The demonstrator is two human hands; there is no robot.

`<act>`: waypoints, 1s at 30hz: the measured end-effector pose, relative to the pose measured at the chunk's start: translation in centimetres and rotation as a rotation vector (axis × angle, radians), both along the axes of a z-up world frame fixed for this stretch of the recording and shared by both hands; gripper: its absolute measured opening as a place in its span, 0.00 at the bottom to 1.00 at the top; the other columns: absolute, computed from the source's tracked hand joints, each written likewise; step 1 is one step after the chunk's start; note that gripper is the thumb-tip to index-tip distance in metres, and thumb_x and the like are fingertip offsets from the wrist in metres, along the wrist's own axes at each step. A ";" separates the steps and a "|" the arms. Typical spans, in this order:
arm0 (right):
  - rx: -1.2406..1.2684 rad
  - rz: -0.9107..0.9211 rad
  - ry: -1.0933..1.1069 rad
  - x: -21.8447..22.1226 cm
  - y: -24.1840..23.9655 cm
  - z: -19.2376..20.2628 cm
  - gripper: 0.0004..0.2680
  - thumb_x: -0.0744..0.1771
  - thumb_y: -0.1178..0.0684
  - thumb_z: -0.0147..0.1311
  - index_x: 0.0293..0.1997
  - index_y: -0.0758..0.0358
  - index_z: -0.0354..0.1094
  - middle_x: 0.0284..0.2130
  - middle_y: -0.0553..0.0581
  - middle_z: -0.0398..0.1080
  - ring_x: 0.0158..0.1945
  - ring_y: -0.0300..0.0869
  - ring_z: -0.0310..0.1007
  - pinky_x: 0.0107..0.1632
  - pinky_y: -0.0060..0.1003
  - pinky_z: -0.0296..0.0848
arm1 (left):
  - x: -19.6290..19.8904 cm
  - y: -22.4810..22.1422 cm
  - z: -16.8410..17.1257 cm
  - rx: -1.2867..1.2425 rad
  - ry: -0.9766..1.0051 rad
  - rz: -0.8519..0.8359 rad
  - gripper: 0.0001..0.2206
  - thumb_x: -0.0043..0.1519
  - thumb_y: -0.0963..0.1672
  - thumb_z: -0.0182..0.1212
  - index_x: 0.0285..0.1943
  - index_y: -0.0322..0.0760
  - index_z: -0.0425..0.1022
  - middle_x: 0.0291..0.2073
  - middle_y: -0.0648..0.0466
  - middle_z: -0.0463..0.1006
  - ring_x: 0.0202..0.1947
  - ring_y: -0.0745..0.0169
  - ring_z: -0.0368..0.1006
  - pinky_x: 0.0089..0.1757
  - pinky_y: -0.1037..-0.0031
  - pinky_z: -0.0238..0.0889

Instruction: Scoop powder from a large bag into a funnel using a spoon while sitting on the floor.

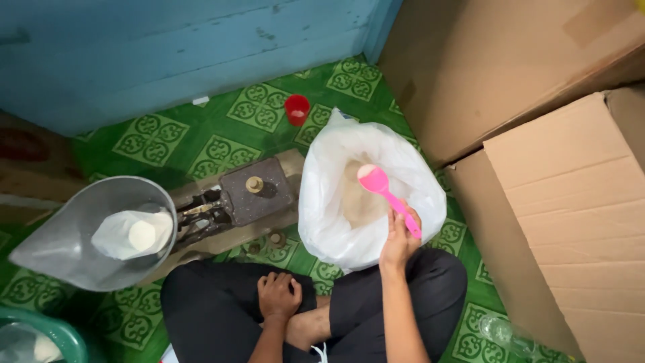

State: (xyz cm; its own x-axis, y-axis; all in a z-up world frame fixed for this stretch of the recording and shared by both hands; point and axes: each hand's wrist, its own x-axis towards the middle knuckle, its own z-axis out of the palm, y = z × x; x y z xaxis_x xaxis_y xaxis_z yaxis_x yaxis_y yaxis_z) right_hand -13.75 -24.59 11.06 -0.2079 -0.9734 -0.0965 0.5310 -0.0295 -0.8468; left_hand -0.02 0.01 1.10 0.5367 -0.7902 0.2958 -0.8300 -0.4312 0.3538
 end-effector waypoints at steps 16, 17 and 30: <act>-0.277 0.142 0.094 3.1 6.1 14.2 0.06 0.68 0.59 0.49 0.49 0.62 0.63 0.54 0.72 0.67 0.56 0.54 0.71 0.56 0.36 0.76 | 0.1 0.7 -1.3 -0.065 0.068 0.029 0.11 0.53 0.46 0.53 0.20 0.40 0.74 0.20 0.53 0.72 0.29 0.49 0.66 0.40 0.58 0.58; -0.278 0.160 0.101 3.6 6.7 15.0 0.06 0.68 0.58 0.48 0.48 0.61 0.63 0.55 0.71 0.67 0.55 0.53 0.72 0.56 0.35 0.75 | 0.1 0.7 -1.8 -0.055 0.092 0.019 0.12 0.54 0.46 0.52 0.21 0.40 0.75 0.21 0.53 0.74 0.30 0.49 0.66 0.40 0.58 0.57; -0.408 0.553 0.039 12.5 15.2 19.1 0.07 0.69 0.56 0.48 0.52 0.63 0.61 0.55 0.76 0.64 0.56 0.56 0.70 0.55 0.37 0.76 | 0.2 0.9 -2.1 -0.159 0.109 0.065 0.10 0.51 0.46 0.55 0.20 0.37 0.73 0.20 0.48 0.72 0.30 0.48 0.66 0.44 0.57 0.59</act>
